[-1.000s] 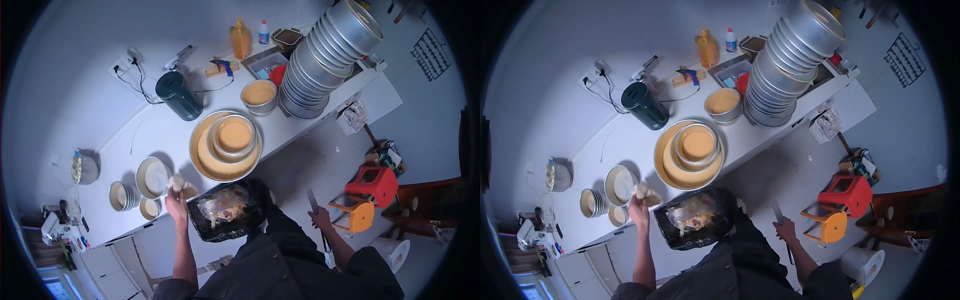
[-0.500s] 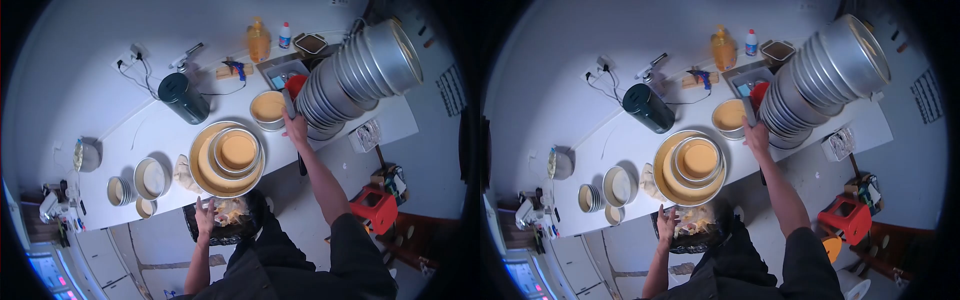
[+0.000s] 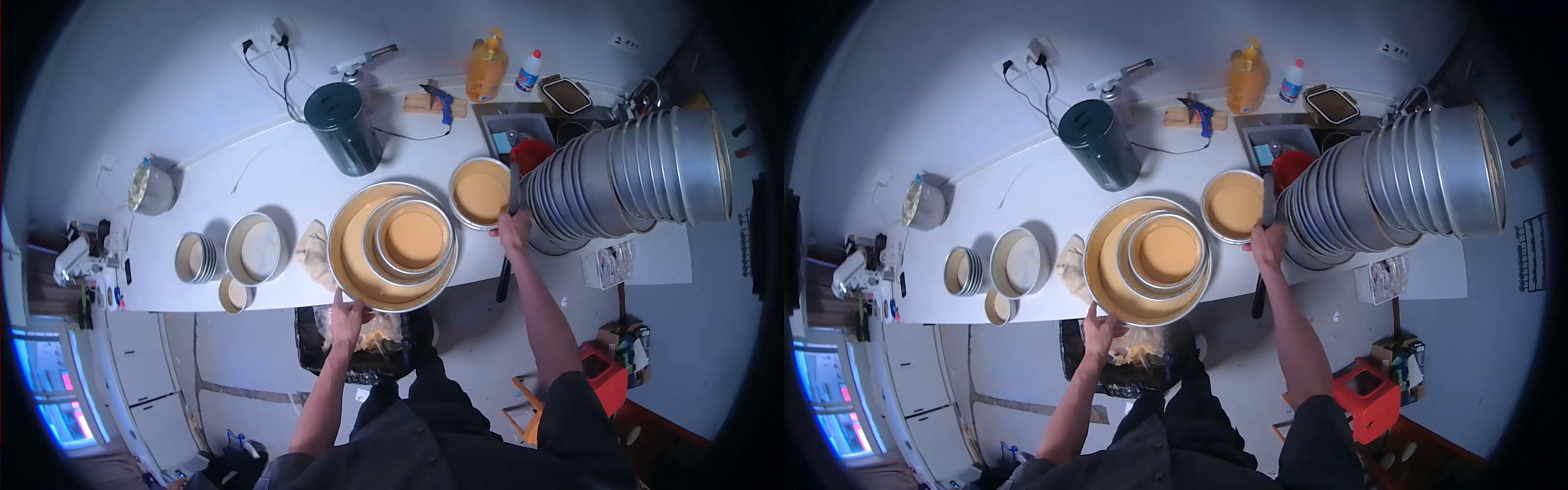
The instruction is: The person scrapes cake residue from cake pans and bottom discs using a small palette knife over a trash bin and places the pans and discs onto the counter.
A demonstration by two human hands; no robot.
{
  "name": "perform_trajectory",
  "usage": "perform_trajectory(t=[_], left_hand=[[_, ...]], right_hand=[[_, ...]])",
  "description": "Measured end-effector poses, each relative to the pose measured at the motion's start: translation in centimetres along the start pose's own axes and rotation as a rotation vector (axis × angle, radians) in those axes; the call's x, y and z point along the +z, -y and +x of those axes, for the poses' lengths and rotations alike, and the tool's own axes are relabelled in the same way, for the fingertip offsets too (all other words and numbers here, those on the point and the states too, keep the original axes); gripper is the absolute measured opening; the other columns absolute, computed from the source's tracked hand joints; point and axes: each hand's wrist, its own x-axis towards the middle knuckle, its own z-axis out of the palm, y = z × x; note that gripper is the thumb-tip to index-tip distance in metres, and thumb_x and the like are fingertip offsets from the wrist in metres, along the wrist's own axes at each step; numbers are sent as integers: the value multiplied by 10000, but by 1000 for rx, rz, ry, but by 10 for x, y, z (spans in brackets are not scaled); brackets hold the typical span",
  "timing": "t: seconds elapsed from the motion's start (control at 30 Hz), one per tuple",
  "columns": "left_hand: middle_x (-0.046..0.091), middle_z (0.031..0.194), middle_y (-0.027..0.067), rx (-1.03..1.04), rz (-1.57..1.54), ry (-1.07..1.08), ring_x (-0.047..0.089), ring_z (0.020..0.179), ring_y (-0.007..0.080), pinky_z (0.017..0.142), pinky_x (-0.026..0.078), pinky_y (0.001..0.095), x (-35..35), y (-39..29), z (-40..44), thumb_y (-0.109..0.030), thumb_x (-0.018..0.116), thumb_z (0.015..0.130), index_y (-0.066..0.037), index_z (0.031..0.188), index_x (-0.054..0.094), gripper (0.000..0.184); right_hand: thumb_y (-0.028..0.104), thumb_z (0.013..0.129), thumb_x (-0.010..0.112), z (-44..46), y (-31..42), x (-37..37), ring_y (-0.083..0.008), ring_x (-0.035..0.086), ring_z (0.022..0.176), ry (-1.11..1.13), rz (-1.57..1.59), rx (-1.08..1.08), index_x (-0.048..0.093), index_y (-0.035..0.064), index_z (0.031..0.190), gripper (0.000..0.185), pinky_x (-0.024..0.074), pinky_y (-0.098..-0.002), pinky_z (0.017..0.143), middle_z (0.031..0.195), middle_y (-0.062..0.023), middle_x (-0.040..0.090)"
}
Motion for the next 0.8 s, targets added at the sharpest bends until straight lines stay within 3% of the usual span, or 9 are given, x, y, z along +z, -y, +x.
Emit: perform_trajectory(t=[0.07,0.17,0.2,0.27,0.33,0.43,0.5,0.63,0.8], left_hand=[[737,850,191,5,-8,-16,727,663,209,595,613,301,4,-4,0,-95,590,1023,4,1563,261,640],[734,822,183,-29,-55,-10,721,642,205,597,616,303,10,-17,-6,-63,594,1012,2,1563,269,643],[733,814,180,-47,-81,4,718,636,202,593,613,300,14,-22,-9,-53,600,1006,2,1567,263,657],[732,802,173,-51,-100,5,714,628,196,568,598,302,15,-17,-9,-43,618,990,6,1577,266,686],[751,894,188,28,111,145,737,721,218,637,603,330,11,-5,-9,-141,631,995,28,1594,222,744],[755,905,181,51,215,117,731,726,205,638,584,320,0,17,-23,-169,632,1001,23,1570,304,684],[755,906,184,97,290,112,732,734,193,662,585,305,-12,30,-39,-168,628,997,22,1502,440,572],[754,873,160,50,212,98,731,726,178,670,580,293,-44,48,-87,-169,624,998,40,1408,550,465],[771,862,135,-8,159,-17,745,745,157,670,580,296,-88,73,-128,-112,596,986,-1,1322,648,358]], right_hand=[[152,941,555,-27,33,-20,-259,728,559,-16,39,-81,614,-133,1104,334,558,-322,457,876,-228,730],[146,931,568,-48,52,-40,-201,672,495,40,97,-218,613,-97,1044,272,465,-322,386,785,-150,692],[146,931,568,-59,56,-40,-201,672,495,41,91,-224,613,-97,1044,272,465,-322,386,785,-150,692],[145,912,572,-82,64,-33,-197,667,490,253,112,-118,613,-90,1046,273,457,-321,379,817,-156,704],[132,902,552,-97,68,-19,-231,725,565,312,10,-116,625,-87,1049,274,464,-322,377,889,-196,724],[95,883,515,-104,51,14,-317,772,696,355,-36,-84,633,-136,1015,291,490,-343,392,904,-246,740],[91,876,519,-105,56,10,-313,766,668,366,-135,-97,617,-149,1029,301,501,-345,399,894,-247,740],[81,860,525,-88,56,8,-298,737,579,391,-401,-167,558,-158,1128,361,519,-341,403,882,-250,735],[101,857,533,-116,56,18,-209,697,519,284,-117,-318,552,-99,1188,387,467,-302,357,770,-176,715]])
